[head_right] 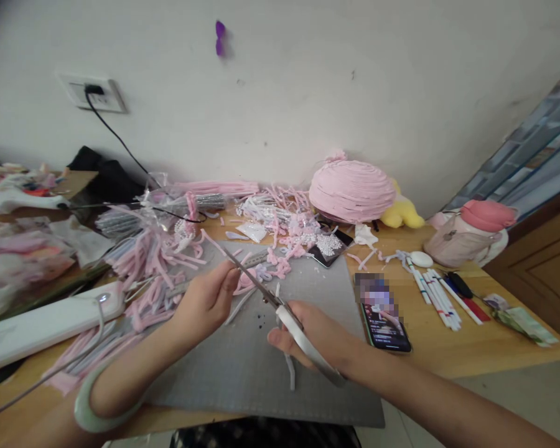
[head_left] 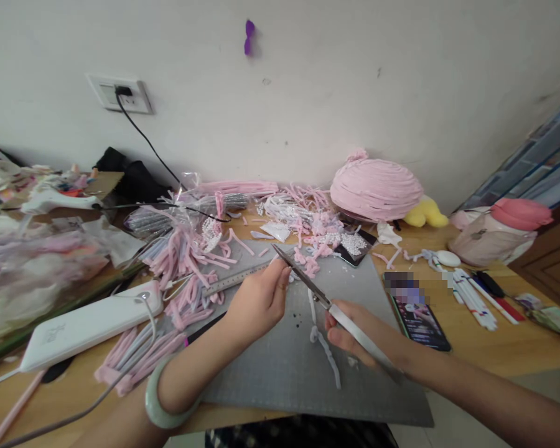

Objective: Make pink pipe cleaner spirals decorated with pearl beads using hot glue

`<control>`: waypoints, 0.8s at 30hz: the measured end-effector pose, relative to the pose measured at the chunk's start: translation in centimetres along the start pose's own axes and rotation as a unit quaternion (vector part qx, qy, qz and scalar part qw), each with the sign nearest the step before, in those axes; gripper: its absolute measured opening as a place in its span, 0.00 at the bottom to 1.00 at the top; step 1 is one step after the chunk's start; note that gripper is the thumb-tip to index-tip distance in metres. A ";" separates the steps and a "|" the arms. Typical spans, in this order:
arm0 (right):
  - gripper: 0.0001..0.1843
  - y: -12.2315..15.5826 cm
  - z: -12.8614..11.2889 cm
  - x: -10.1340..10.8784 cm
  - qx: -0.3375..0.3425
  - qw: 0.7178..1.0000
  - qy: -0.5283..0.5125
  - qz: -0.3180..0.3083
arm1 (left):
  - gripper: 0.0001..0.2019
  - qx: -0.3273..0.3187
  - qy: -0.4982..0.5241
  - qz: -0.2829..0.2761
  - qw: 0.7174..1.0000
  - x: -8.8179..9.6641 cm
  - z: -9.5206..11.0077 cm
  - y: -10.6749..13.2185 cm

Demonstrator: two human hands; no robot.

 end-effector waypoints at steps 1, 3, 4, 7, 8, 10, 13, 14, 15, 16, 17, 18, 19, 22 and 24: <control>0.17 -0.1 0.0 0.0 -0.002 1.000 0.000 0.000 | 0.13 0.022 0.045 -0.005 0.999 -0.1 -0.3 0.0; 0.17 -0.1 0.1 0.1 0.001 1.000 -0.004 0.005 | 0.15 0.062 0.137 -0.009 0.989 -0.5 -0.9 -0.1; 0.18 -0.1 0.0 0.1 0.005 1.000 -0.007 0.007 | 0.16 0.086 0.191 -0.012 0.978 -0.7 -1.2 -0.1; 0.19 0.0 0.0 0.1 0.016 1.000 -0.013 0.007 | 0.18 0.176 0.384 -0.036 0.906 -2.2 -2.3 -0.1; 0.19 0.0 0.0 0.2 0.018 1.000 -0.013 0.009 | 0.18 0.201 0.440 -0.047 0.874 -2.7 -2.5 0.0; 0.19 0.2 0.0 0.5 0.016 1.000 -0.006 0.018 | 0.17 0.236 0.520 -0.073 0.818 -3.6 -2.3 0.2; 0.17 0.3 -0.1 0.9 0.015 0.999 0.013 0.032 | 0.15 0.267 0.595 -0.121 0.748 -4.5 -1.6 0.5; 0.16 0.3 -0.1 1.0 0.017 0.999 0.019 0.033 | 0.15 0.277 0.617 -0.137 0.724 -4.7 -1.3 0.7; 0.15 0.3 -0.2 1.1 0.018 0.999 0.025 0.033 | 0.14 0.287 0.638 -0.150 0.699 -5.0 -1.0 0.9; 0.14 0.3 -0.1 1.2 0.016 0.999 0.031 0.032 | 0.14 0.297 0.658 -0.162 0.673 -5.1 -0.7 1.1; 0.13 0.3 0.0 1.3 0.009 0.999 0.040 0.033 | 0.14 0.308 0.678 -0.172 0.645 -5.3 -0.5 1.2; 0.14 0.3 0.2 1.5 -0.001 0.998 0.052 0.037 | 0.14 0.319 0.698 -0.183 0.614 -5.5 -0.3 1.4; 0.16 0.4 0.5 1.7 -0.013 0.997 0.068 0.043 | 0.14 0.330 0.717 -0.195 0.582 -5.6 0.0 1.6; 0.22 0.4 0.6 2.9 -0.024 0.988 0.134 0.069 | 0.13 0.352 0.761 -0.234 0.493 -6.1 0.6 2.0; 0.26 0.4 0.0 3.8 -0.010 0.978 0.185 0.092 | 0.12 0.355 0.773 -0.261 0.457 -6.3 0.7 2.3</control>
Point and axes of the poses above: each hand's wrist, its own y-axis away from the middle knuckle, its own x-axis out of the back of the hand, z = x × y, the point moved 10 cm from there along -y, towards the middle knuckle, and after that the axes turned 3 degrees about x, right-handed, at the moved point
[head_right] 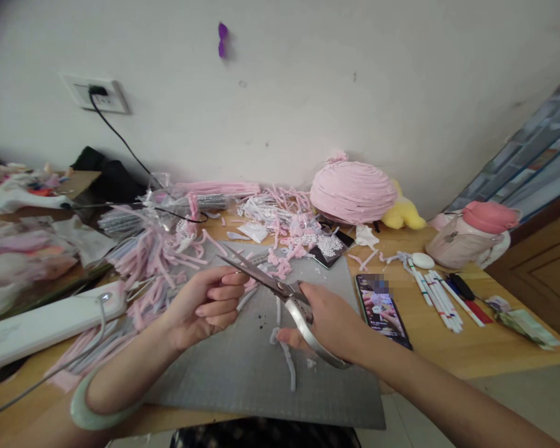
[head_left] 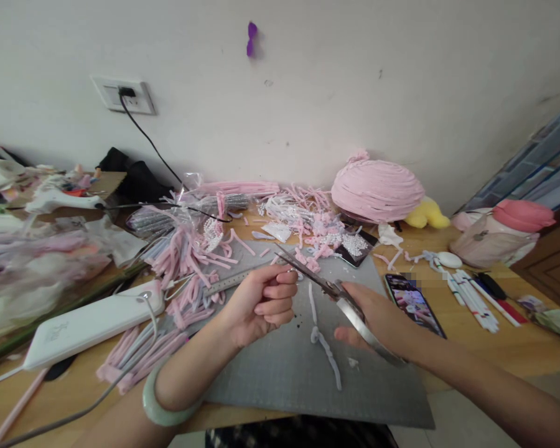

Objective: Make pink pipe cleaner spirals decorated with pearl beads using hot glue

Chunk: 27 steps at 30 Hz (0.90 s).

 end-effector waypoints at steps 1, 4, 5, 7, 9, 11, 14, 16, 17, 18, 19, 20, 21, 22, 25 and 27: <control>0.27 -0.1 -0.1 0.5 0.006 1.000 0.025 0.010 | 0.11 0.013 0.005 -0.009 1.000 0.1 -0.2 0.0; 0.31 -0.2 -0.5 1.7 0.017 0.996 0.088 0.026 | 0.11 0.051 0.009 -0.026 0.998 0.3 -0.8 -0.1; 0.31 -0.2 -0.6 2.0 0.021 0.994 0.102 0.028 | 0.12 0.063 0.009 -0.031 0.998 0.3 -1.0 -0.1; 0.31 -0.2 -0.8 2.4 0.031 0.991 0.120 0.038 | 0.12 0.081 0.006 -0.049 0.995 0.1 -1.4 0.0; 0.30 -0.1 -0.9 2.8 0.043 0.990 0.128 0.051 | 0.11 0.088 0.005 -0.068 0.994 -0.3 -1.5 0.0; 0.30 0.0 -1.0 2.9 0.053 0.988 0.129 0.059 | 0.12 0.088 0.008 -0.076 0.993 -0.5 -1.5 0.0; 0.31 0.0 -1.0 2.8 0.054 0.990 0.119 0.059 | 0.14 0.083 0.015 -0.075 0.994 -0.5 -1.4 0.0; 0.31 0.0 -1.0 2.7 0.051 0.990 0.115 0.057 | 0.15 0.085 0.017 -0.075 0.993 -0.5 -1.5 0.0; 0.31 -0.1 -1.1 2.7 0.051 0.990 0.116 0.058 | 0.15 0.087 0.016 -0.076 0.993 -0.5 -1.6 0.0; 0.32 -0.1 -1.1 2.7 0.052 0.990 0.118 0.058 | 0.15 0.090 0.015 -0.075 0.993 -0.5 -1.6 0.0; 0.32 -0.1 -1.2 2.7 0.054 0.989 0.121 0.059 | 0.15 0.092 0.012 -0.075 0.993 -0.5 -1.7 0.0; 0.32 -0.1 -1.3 2.7 0.055 0.989 0.125 0.058 | 0.15 0.091 0.009 -0.075 0.993 -0.5 -1.7 0.0; 0.32 -0.2 -1.4 2.6 0.058 0.988 0.128 0.058 | 0.16 0.087 0.006 -0.077 0.993 -0.6 -1.6 0.0; 0.32 -0.2 -1.5 2.6 0.060 0.988 0.130 0.057 | 0.17 0.081 0.004 -0.079 0.994 -0.6 -1.6 0.0; 0.32 -0.1 -1.6 2.5 0.060 0.988 0.131 0.052 | 0.17 0.075 0.006 -0.081 0.994 -0.7 -1.6 0.0; 0.31 -0.1 -1.5 2.4 0.054 0.989 0.130 0.050 | 0.16 0.079 0.013 -0.076 0.994 -0.6 -1.7 0.0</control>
Point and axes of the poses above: each hand's wrist, its own y-axis away from the middle knuckle, its own x-axis out of the back of the hand, z = x × y, the point moved 10 cm from there along -y, towards the middle knuckle, and after that the axes turned 3 degrees about x, right-handed, at the moved point
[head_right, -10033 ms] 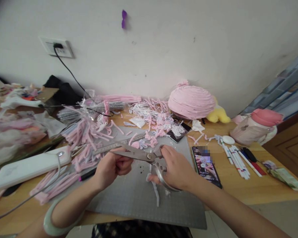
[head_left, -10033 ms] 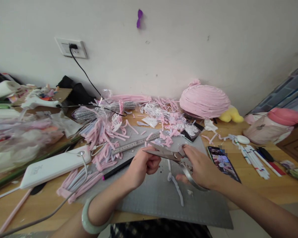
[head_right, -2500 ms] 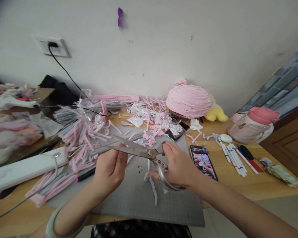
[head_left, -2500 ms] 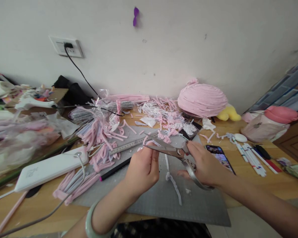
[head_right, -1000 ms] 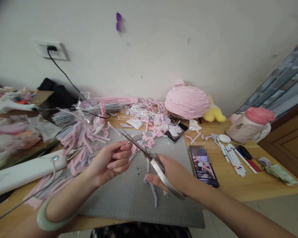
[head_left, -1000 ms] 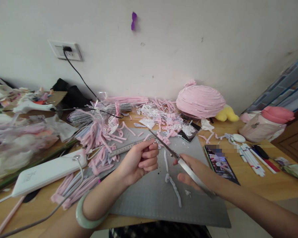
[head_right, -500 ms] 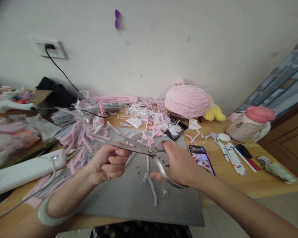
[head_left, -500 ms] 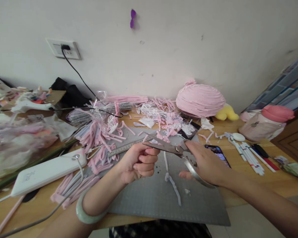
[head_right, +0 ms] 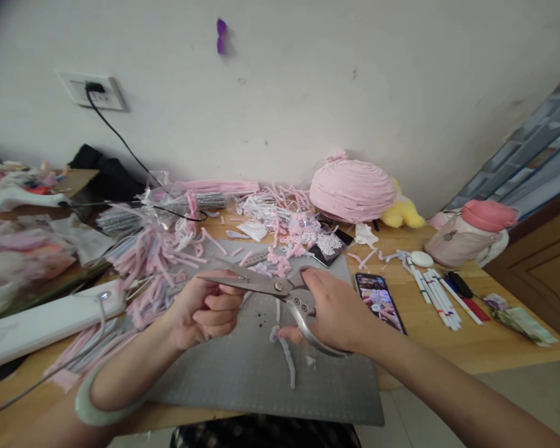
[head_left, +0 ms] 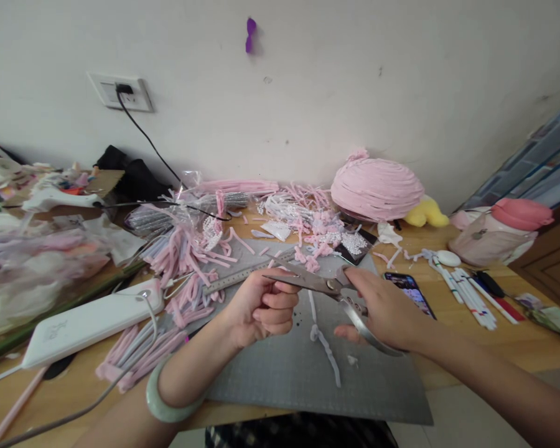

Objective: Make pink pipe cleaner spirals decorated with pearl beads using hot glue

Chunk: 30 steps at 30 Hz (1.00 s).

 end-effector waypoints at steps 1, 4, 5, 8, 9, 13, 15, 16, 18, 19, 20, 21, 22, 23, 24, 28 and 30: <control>0.31 0.0 0.0 0.0 -0.002 1.000 0.000 0.000 | 0.15 0.001 0.002 0.002 1.000 0.0 0.0 0.0; 0.30 0.0 0.0 0.0 0.000 1.000 -0.003 0.005 | 0.15 0.008 0.002 0.001 1.000 0.0 -0.2 0.0; 0.30 0.1 0.0 0.0 0.002 1.000 -0.003 0.005 | 0.14 0.013 0.001 -0.001 1.000 0.0 -0.2 0.0; 0.30 0.1 0.0 0.0 0.011 1.000 -0.007 0.000 | 0.14 0.023 -0.005 -0.006 1.000 -0.1 -0.3 0.1; 0.30 0.1 0.0 0.0 0.015 1.000 -0.010 -0.003 | 0.14 0.023 -0.007 -0.006 1.000 -0.1 -0.3 0.1; 0.31 0.1 0.0 -0.1 0.017 1.000 -0.013 -0.017 | 0.15 0.024 -0.023 0.002 0.999 0.2 -0.3 0.1; 0.32 0.2 0.1 -0.3 0.014 0.999 -0.012 -0.026 | 0.14 0.027 -0.036 0.010 0.999 0.5 -0.3 0.0; 0.32 0.2 0.1 -0.4 0.014 0.999 -0.012 -0.030 | 0.14 0.029 -0.041 0.014 0.999 0.7 -0.3 0.0; 0.32 0.2 0.1 -0.6 0.015 0.999 -0.019 -0.037 | 0.14 0.032 -0.046 0.018 0.998 0.9 -0.3 -0.1; 0.32 0.2 0.1 -0.7 0.013 0.999 -0.024 -0.039 | 0.14 0.033 -0.045 0.018 0.998 0.9 -0.3 -0.1; 0.31 0.3 0.2 -0.8 0.010 0.999 -0.031 -0.041 | 0.14 0.036 -0.042 0.018 0.998 0.8 -0.3 -0.2; 0.31 0.3 0.3 -0.9 0.005 0.998 -0.038 -0.043 | 0.13 0.036 -0.038 0.017 0.999 0.8 -0.3 -0.2; 0.30 0.3 0.3 -1.1 0.000 0.998 -0.045 -0.046 | 0.14 0.034 -0.034 0.017 0.999 0.7 -0.3 -0.2; 0.30 0.3 0.4 -1.2 -0.004 0.997 -0.053 -0.047 | 0.14 0.030 -0.031 0.018 0.999 0.6 -0.2 -0.2; 0.29 0.4 0.4 -1.3 -0.009 0.997 -0.061 -0.049 | 0.13 0.023 -0.032 0.023 0.999 0.5 -0.1 -0.2; 0.25 0.5 0.4 -1.8 -0.024 0.995 -0.082 -0.053 | 0.13 -0.017 -0.079 0.061 0.995 0.4 0.4 -0.1; 0.23 0.6 0.6 -2.1 -0.034 0.994 -0.089 -0.056 | 0.13 -0.059 -0.131 0.097 0.985 0.4 1.0 0.1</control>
Point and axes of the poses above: each hand's wrist, its own y-axis away from the middle knuckle, its own x-axis out of the back of the hand, z = x × y, the point moved 10 cm from there along -y, towards the middle knuckle, and after that the axes turned 3 degrees about x, right-handed, at the moved point
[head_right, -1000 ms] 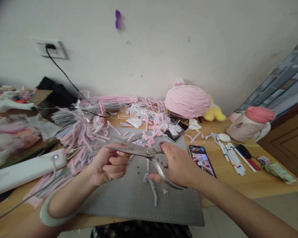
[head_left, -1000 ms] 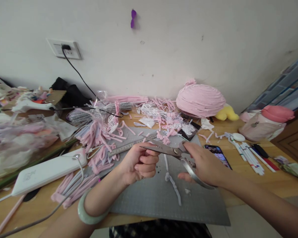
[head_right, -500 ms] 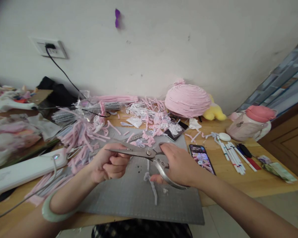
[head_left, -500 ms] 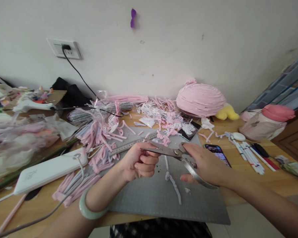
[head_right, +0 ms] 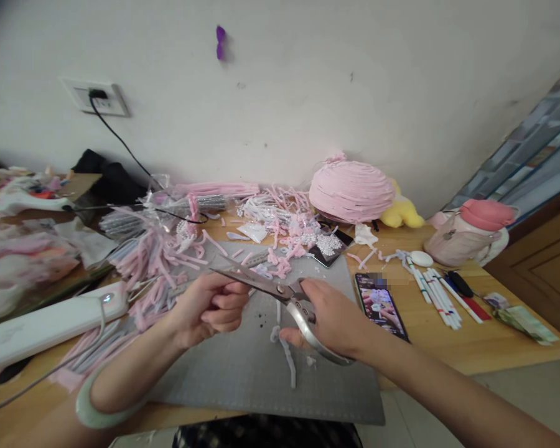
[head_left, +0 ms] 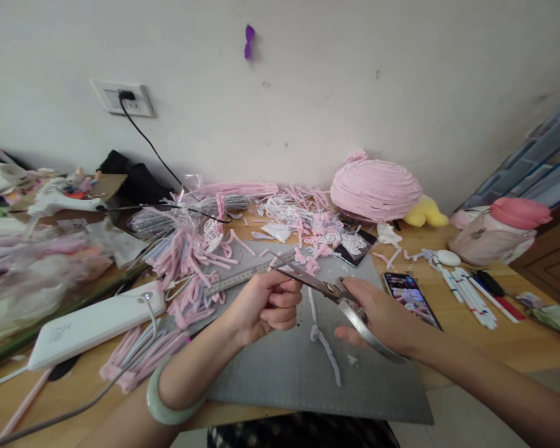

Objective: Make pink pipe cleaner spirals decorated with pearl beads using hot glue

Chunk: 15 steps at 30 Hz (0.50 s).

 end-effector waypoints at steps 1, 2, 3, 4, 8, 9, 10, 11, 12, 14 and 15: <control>0.22 0.0 0.1 -0.2 -0.006 1.000 -0.004 -0.003 | 0.13 -0.030 -0.032 0.026 0.999 0.2 0.4 0.0; 0.21 0.1 0.3 -0.4 -0.012 1.000 -0.009 -0.007 | 0.14 -0.063 -0.065 0.055 0.994 0.5 1.0 0.1; 0.20 0.1 0.5 -0.6 -0.019 1.000 -0.015 -0.012 | 0.14 -0.094 -0.097 0.082 0.987 0.7 1.5 0.2; 0.20 0.1 0.6 -0.8 -0.023 0.999 -0.024 -0.016 | 0.15 -0.119 -0.126 0.104 0.979 0.9 1.8 0.3; 0.17 0.3 0.5 -1.2 -0.011 0.997 -0.081 -0.017 | 0.15 -0.154 -0.223 0.150 0.951 1.0 2.2 0.3; 0.16 0.3 0.3 -1.2 -0.004 0.995 -0.096 -0.016 | 0.15 -0.163 -0.259 0.165 0.938 1.1 2.4 0.5; 0.16 0.3 0.2 -1.2 0.001 0.994 -0.108 -0.017 | 0.15 -0.176 -0.304 0.182 0.918 1.1 2.7 0.7; 0.15 0.4 0.1 -1.2 0.003 0.993 -0.118 -0.017 | 0.16 -0.193 -0.360 0.202 0.890 1.1 3.2 1.0; 0.15 0.4 0.0 -1.2 0.004 0.992 -0.125 -0.018 | 0.16 -0.211 -0.423 0.223 0.853 0.9 3.7 1.4; 0.14 0.5 -0.1 -1.4 0.005 0.991 -0.132 -0.024 | 0.16 -0.239 -0.543 0.254 0.764 0.2 4.6 2.1; 0.14 0.5 -0.1 -1.5 0.004 0.991 -0.134 -0.029 | 0.15 -0.247 -0.590 0.260 0.723 -0.2 4.8 2.4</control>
Point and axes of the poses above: each hand's wrist, its own y-axis away from the middle knuckle, its own x-axis out of the back of the hand, z = x × y, the point moved 10 cm from there along -y, towards the middle knuckle, and after that the axes turned 3 degrees about x, right-handed, at the moved point
